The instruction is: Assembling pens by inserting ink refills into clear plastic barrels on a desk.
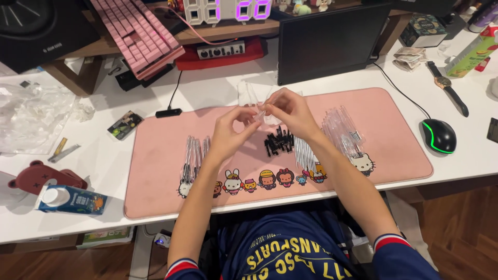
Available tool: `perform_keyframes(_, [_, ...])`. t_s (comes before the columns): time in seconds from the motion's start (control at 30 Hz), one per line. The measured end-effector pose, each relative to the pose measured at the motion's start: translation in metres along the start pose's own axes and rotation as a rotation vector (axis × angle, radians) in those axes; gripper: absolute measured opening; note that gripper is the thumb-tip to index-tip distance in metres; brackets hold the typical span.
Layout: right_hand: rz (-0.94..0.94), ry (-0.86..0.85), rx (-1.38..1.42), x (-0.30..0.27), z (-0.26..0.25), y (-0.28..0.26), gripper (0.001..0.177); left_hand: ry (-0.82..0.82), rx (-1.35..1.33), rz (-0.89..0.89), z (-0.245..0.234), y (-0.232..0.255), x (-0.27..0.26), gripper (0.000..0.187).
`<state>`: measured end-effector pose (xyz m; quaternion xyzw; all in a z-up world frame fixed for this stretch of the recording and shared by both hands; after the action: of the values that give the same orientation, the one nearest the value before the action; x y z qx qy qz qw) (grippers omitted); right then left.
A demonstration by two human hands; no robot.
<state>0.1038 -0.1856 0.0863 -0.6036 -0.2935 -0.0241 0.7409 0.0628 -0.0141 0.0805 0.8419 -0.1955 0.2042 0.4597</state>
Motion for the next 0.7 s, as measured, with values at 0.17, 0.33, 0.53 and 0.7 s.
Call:
perform_keyframes(0.17, [0.011,0.003,0.005,-0.011,-0.011,0.009,0.015,0.054,0.055,0.048,0.012,-0.009,-0.004,0.021])
perform_keyframes(0.33, [-0.030,0.106,0.002,-0.006,-0.050,0.029,0.006,0.067,0.080,0.031,0.004,-0.011,-0.003,0.013])
perform_keyframes(0.53, [-0.048,0.135,0.033,-0.009,-0.044,0.027,0.010,0.027,0.072,-0.015,0.009,-0.021,-0.003,0.010])
perform_keyframes(0.7, [-0.048,0.115,0.030,-0.009,-0.043,0.032,0.008,-0.008,0.036,-0.047,0.009,-0.014,-0.005,0.011])
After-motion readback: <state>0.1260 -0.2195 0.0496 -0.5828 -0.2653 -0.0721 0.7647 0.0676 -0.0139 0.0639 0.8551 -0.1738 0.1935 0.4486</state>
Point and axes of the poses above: each hand's wrist, its own x-axis towards the middle knuckle, its own z-axis out of the palm, y = z × x, the point moved 9 cm from there along x, towards the middle knuckle, and after that the axes turned 15 degrees about x, right-handed, at the moved point
